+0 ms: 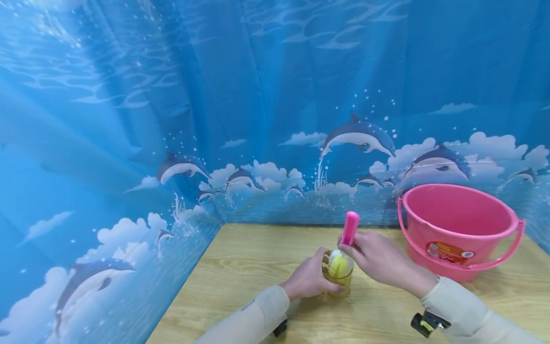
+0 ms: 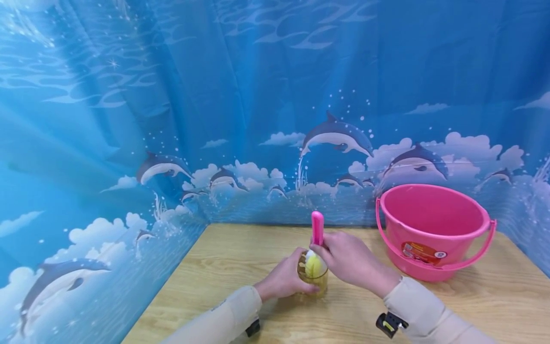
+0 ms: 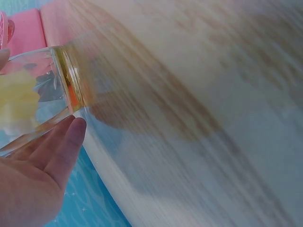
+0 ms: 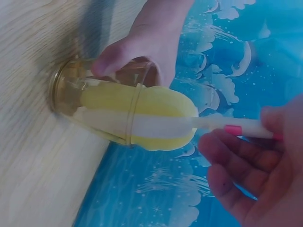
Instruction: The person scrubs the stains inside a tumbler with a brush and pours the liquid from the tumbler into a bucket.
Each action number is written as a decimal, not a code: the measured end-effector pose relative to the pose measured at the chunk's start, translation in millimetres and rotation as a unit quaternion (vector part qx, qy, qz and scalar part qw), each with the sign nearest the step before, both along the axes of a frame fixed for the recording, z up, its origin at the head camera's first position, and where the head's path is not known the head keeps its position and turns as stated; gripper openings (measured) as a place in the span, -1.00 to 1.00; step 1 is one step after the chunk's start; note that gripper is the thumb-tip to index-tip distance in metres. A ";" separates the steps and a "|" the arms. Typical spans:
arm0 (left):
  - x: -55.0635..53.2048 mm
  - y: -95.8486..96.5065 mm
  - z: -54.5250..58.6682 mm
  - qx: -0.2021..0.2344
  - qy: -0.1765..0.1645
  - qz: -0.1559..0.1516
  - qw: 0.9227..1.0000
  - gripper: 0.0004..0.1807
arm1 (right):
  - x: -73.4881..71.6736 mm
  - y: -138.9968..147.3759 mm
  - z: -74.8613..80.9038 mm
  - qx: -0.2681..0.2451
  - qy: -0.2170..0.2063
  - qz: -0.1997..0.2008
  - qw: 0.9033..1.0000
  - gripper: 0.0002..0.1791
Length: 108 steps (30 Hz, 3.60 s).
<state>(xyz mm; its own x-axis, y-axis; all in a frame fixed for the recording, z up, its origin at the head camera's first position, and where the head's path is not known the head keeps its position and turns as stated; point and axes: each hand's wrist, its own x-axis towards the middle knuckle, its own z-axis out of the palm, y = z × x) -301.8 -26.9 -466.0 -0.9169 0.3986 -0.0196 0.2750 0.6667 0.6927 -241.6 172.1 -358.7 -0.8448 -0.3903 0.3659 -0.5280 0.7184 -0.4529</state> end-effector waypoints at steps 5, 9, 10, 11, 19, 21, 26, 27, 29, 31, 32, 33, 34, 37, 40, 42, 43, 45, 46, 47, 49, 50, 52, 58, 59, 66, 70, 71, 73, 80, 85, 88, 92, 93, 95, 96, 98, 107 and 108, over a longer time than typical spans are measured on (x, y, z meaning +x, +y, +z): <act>-0.9 0.4 0.3 0.001 -0.002 -0.005 1.000 -0.03 | 0.2 -1.5 4.3 0.006 -0.019 -0.016 1.000 -0.80; -2.0 -2.1 -1.0 0.005 0.010 -0.020 1.000 -0.04 | -3.1 -2.6 6.1 -0.017 -0.054 -0.010 0.998 -0.76; -2.2 -2.6 -1.5 0.007 0.015 -0.023 1.000 -0.04 | -4.4 -2.9 6.1 -0.027 -0.064 -0.007 0.998 -0.75; -2.5 -3.1 -2.1 0.007 0.020 -0.025 0.999 -0.04 | -5.7 -3.1 5.9 -0.037 -0.074 -0.005 0.997 -0.75; -1.9 -3.1 -1.8 0.004 0.024 -0.027 0.999 -0.02 | -14.3 -3.9 2.4 -0.124 -0.151 -0.021 0.980 -0.71; -2.0 -2.9 -2.0 0.001 0.024 -0.024 0.999 -0.01 | -16.0 -4.6 0.9 -0.139 -0.157 -0.034 0.977 -0.70; -1.7 -2.5 -2.7 0.000 0.026 -0.019 0.999 -0.01 | -19.6 -9.2 -5.6 -0.170 -0.166 -0.063 0.969 -0.65; -1.7 -2.6 -2.8 0.001 0.025 -0.019 0.999 -0.01 | -20.3 -10.2 -7.3 -0.173 -0.165 -0.069 0.969 -0.64; -1.2 -2.6 -2.5 0.005 0.024 -0.019 1.000 -0.03 | -21.8 -12.2 -10.4 -0.179 -0.162 -0.079 0.967 -0.62; -0.8 -2.8 -2.4 0.009 0.026 -0.022 0.999 -0.04 | -23.2 -13.9 -13.1 -0.182 -0.154 -0.089 0.967 -0.60; -0.7 -3.0 -2.6 0.011 0.028 -0.023 0.999 -0.05 | -23.8 -14.6 -14.4 -0.183 -0.150 -0.093 0.967 -0.59; -0.5 -3.3 -2.6 0.012 0.030 -0.024 0.999 -0.06 | -24.3 -15.3 -15.4 -0.183 -0.148 -0.097 0.967 -0.57; -0.3 -3.3 -2.8 0.013 0.032 -0.025 0.999 -0.06 | -24.7 -15.9 -16.3 -0.185 -0.148 -0.099 0.966 -0.57; -0.2 -3.7 -3.7 0.018 0.036 -0.028 0.999 -0.09 | -24.9 -17.2 -17.5 -0.180 -0.144 -0.104 0.967 -0.56; -0.4 -3.4 -3.6 0.017 0.038 -0.027 0.999 -0.08 | -23.8 -17.5 -16.4 -0.165 -0.133 -0.103 0.972 -0.59; -0.7 -3.3 -3.8 0.011 0.043 -0.025 0.999 -0.06 | -23.0 -17.7 -14.9 -0.151 -0.122 -0.099 0.976 -0.61; -0.8 -3.5 -4.1 0.007 0.046 -0.025 0.999 -0.05 | -22.7 -17.8 -14.1 -0.142 -0.116 -0.095 0.978 -0.61; -1.1 -3.8 -4.4 0.001 0.048 -0.024 0.999 -0.04 | -22.3 -18.4 -12.5 -0.118 -0.101 -0.090 0.984 -0.63; -1.2 -3.9 -4.7 -0.002 0.048 -0.024 0.999 -0.03 | -22.2 -19.0 -11.8 -0.106 -0.094 -0.087 0.986 -0.64; -1.1 -4.0 -4.8 -0.003 0.046 -0.025 0.999 -0.04 | -22.3 -19.6 -11.3 -0.093 -0.087 -0.085 0.988 -0.66; -1.1 -3.8 -4.8 -0.002 0.042 -0.026 0.999 -0.04 | -22.5 -21.1 -10.1 -0.066 -0.070 -0.081 0.992 -0.69; -1.0 -3.6 -4.7 -0.001 0.040 -0.027 0.999 -0.04 | -22.5 -22.1 -9.5 -0.054 -0.061 -0.078 0.994 -0.69; -0.9 -3.2 -4.5 0.003 0.035 -0.028 0.999 -0.04 | -22.2 -24.2 -8.0 -0.030 -0.044 -0.070 0.996 -0.71; -1.4 -2.7 -3.6 -0.002 0.038 -0.028 0.999 0.04 | -20.0 -30.4 -5.2 0.030 0.020 -0.035 0.999 -0.74; -1.6 -2.8 -3.6 -0.004 0.040 -0.029 0.999 0.07 | -19.7 -31.3 -5.1 0.038 0.031 -0.030 0.998 -0.75; -2.3 -3.0 -3.4 -0.009 0.054 -0.045 0.998 0.32 | -19.5 -35.1 -8.1 0.063 0.076 0.003 0.995 -0.85; -2.5 -3.6 -4.1 -0.003 0.055 -0.048 0.997 0.30 | -19.2 -34.9 -10.1 0.065 0.080 0.015 0.995 -0.90; -2.4 -3.7 -4.2 -0.004 0.054 -0.047 0.997 0.30 | -19.0 -34.9 -10.1 0.065 0.079 0.017 0.995 -0.89; -2.2 -3.8 -4.0 -0.007 0.051 -0.041 0.998 0.28 | -19.0 -34.7 -10.0 0.064 0.068 0.017 0.995 -0.85; -1.9 -4.2 -4.2 -0.015 0.040 -0.017 0.999 0.04 | -20.2 -30.9 -9.2 -0.004 -0.004 -0.007 1.000 -0.71; -1.6 -3.8 -3.5 -0.002 0.033 -0.018 0.999 -0.06 | -22.4 -27.3 -12.8 -0.068 -0.047 -0.035 0.996 -0.68; -1.2 -3.4 -2.9 0.007 0.027 -0.019 0.999 -0.09 | -23.1 -25.2 -15.0 -0.099 -0.057 -0.046 0.992 -0.64; -0.2 -2.4 -1.6 0.015 0.024 -0.019 0.999 -0.14 | -23.6 -23.0 -17.5 -0.120 -0.059 -0.059 0.989 -0.60; 0.0 -2.4 -1.0 0.016 0.023 -0.020 0.999 -0.16 | -23.7 -22.7 -18.2 -0.121 -0.055 -0.060 0.989 -0.60; 0.1 -2.4 -0.5 0.018 0.019 -0.021 0.999 -0.17 | -23.6 -22.4 -19.6 -0.116 -0.042 -0.058 0.991 -0.62; -0.1 -2.7 -0.3 0.019 0.016 -0.022 0.999 -0.17 | -23.7 -22.3 -20.5 -0.110 -0.033 -0.055 0.992 -0.64; -0.2 -3.1 -0.1 0.020 0.009 -0.023 0.999 -0.17 | -23.5 -22.2 -22.4 -0.095 -0.009 -0.042 0.995 -0.68; -0.1 -1.7 -0.3 0.024 -0.002 -0.010 1.000 -0.13 | -18.9 -20.1 -30.5 -0.032 0.093 0.023 0.995 -0.82; -0.1 -1.4 -0.4 0.022 -0.002 -0.008 1.000 -0.13 | -18.5 -19.8 -30.4 -0.028 0.099 0.024 0.994 -0.82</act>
<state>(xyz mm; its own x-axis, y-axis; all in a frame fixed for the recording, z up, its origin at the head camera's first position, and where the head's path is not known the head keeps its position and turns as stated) -301.9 -28.3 -466.4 -0.9106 0.4133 -0.0047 0.2828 0.6311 0.7223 -260.1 152.2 -389.2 -0.7351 -0.4026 0.5455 -0.6437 0.6670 -0.3752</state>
